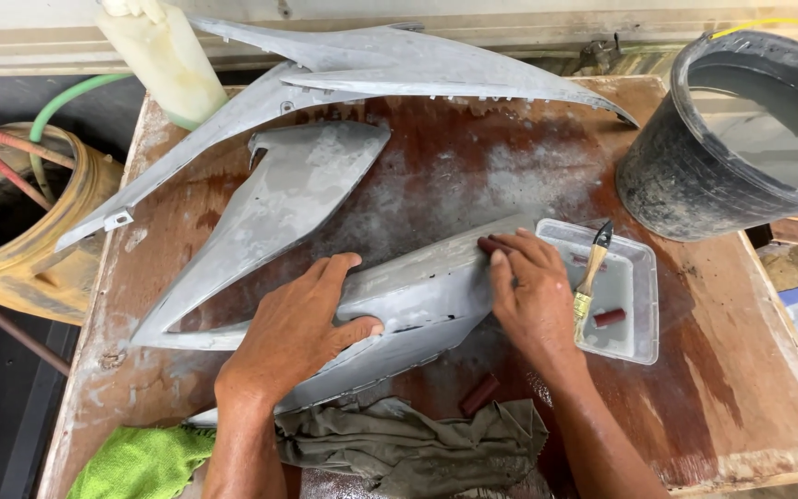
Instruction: The person sands the surface of a grey plastic motorcycle fairing part using a small sanding block. They hold the part steady with one hand while rubbing the sanding block over the surface with the other hand, working on different sections of the part.
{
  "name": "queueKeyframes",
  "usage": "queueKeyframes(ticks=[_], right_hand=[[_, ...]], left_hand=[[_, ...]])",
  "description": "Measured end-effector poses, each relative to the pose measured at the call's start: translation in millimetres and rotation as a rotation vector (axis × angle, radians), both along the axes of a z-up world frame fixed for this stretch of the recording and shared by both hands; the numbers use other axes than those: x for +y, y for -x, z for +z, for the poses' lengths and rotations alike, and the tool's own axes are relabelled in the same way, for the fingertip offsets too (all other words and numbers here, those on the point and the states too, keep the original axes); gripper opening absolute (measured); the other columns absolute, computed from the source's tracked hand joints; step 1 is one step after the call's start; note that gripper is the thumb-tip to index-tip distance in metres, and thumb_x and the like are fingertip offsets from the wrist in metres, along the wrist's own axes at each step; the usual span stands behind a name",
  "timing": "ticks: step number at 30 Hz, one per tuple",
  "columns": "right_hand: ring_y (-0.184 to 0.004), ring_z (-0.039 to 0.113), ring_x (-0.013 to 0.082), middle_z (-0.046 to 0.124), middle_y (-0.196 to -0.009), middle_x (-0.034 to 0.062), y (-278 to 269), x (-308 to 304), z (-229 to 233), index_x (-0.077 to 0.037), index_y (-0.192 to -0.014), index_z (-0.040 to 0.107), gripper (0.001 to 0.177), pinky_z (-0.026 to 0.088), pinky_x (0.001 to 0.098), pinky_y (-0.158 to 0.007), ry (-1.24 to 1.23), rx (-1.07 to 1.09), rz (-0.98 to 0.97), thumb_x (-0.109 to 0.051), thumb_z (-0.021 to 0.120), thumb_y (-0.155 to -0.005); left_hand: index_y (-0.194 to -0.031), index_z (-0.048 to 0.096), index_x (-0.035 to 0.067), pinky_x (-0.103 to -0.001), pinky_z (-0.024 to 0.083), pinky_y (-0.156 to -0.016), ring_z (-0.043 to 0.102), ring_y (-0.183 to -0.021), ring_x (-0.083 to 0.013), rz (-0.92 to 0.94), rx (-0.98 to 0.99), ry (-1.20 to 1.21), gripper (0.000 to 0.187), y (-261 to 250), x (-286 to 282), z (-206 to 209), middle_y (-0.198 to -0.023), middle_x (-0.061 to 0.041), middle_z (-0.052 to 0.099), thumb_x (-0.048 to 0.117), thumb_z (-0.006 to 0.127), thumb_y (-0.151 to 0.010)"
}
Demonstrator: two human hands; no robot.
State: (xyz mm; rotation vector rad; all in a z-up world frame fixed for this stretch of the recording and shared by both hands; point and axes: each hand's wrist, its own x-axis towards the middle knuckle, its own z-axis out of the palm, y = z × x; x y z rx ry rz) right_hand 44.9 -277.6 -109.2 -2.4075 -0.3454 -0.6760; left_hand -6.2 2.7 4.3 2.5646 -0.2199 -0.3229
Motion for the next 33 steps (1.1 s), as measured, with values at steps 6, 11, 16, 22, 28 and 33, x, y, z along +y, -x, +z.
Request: queueKeyframes(ticks=[6,11,16,22,28,33], right_hand=[[-0.122,0.064,0.0433,0.076,-0.115,0.0143,25,58,33,-0.008,-0.09,0.079,0.03,0.038,0.0691,-0.108,-0.083,-0.02,0.234,-0.019,0.054,-0.101],[-0.135,0.055,0.0331,0.071,-0.128,0.0084,16,31,23,-0.011,-0.109,0.077,0.025,0.033,0.0614,-0.116,0.006,-0.006,0.183,-0.021,0.056,-0.1],[-0.138,0.051,0.0387,0.071,-0.13,0.0096,-8,-14,7,-0.011,-0.11,0.077,0.03,0.029,0.0639,-0.117,0.109,0.118,-0.04,-0.023,0.05,-0.104],[-0.128,0.059,0.0354,0.073,-0.124,0.0148,-14,-9,-3,-0.003,-0.111,0.077,0.024,0.045,0.0485,-0.109,0.1,0.029,-0.014,-0.014,0.058,-0.1],[-0.138,0.05,0.0317,0.069,-0.13,0.0044,4,11,26,-0.011,-0.118,0.077,0.028,0.031,0.0532,-0.116,-0.022,0.107,0.171,-0.016,0.057,-0.098],[-0.128,0.058,0.0341,0.075,-0.119,0.0101,-11,-24,8,-0.008,-0.109,0.078,0.023,0.044,0.0478,-0.109,0.08,0.063,-0.066,-0.014,0.058,-0.1]], left_hand=[[-0.145,0.047,0.013,-0.057,0.055,-0.086,0.072,-0.1,-0.0438,0.026,0.041,-0.049,0.071,0,-2,3,-0.126,-0.014,0.066,0.034,0.078,-0.085],[-0.146,0.05,0.019,-0.046,0.053,-0.09,0.071,-0.098,-0.0276,0.083,0.074,-0.111,0.072,-1,-4,-2,-0.126,0.001,0.064,0.049,0.071,-0.084],[-0.145,0.051,0.019,-0.045,0.052,-0.09,0.069,-0.099,-0.0267,0.065,0.057,-0.099,0.07,1,-2,-5,-0.125,0.002,0.063,0.053,0.066,-0.086],[-0.145,0.051,0.019,-0.044,0.053,-0.092,0.07,-0.102,-0.0253,0.069,0.04,-0.101,0.063,2,-4,-7,-0.135,0.004,0.059,0.047,0.063,-0.089],[-0.143,0.054,0.017,-0.043,0.055,-0.084,0.071,-0.098,-0.0262,0.039,-0.037,-0.077,0.062,2,-6,-7,-0.134,0.002,0.061,0.047,0.064,-0.089],[-0.146,0.054,0.022,-0.039,0.055,-0.088,0.071,-0.103,-0.0209,0.032,-0.048,-0.025,0.061,2,-4,-9,-0.143,0.008,0.057,0.044,0.065,-0.09]])
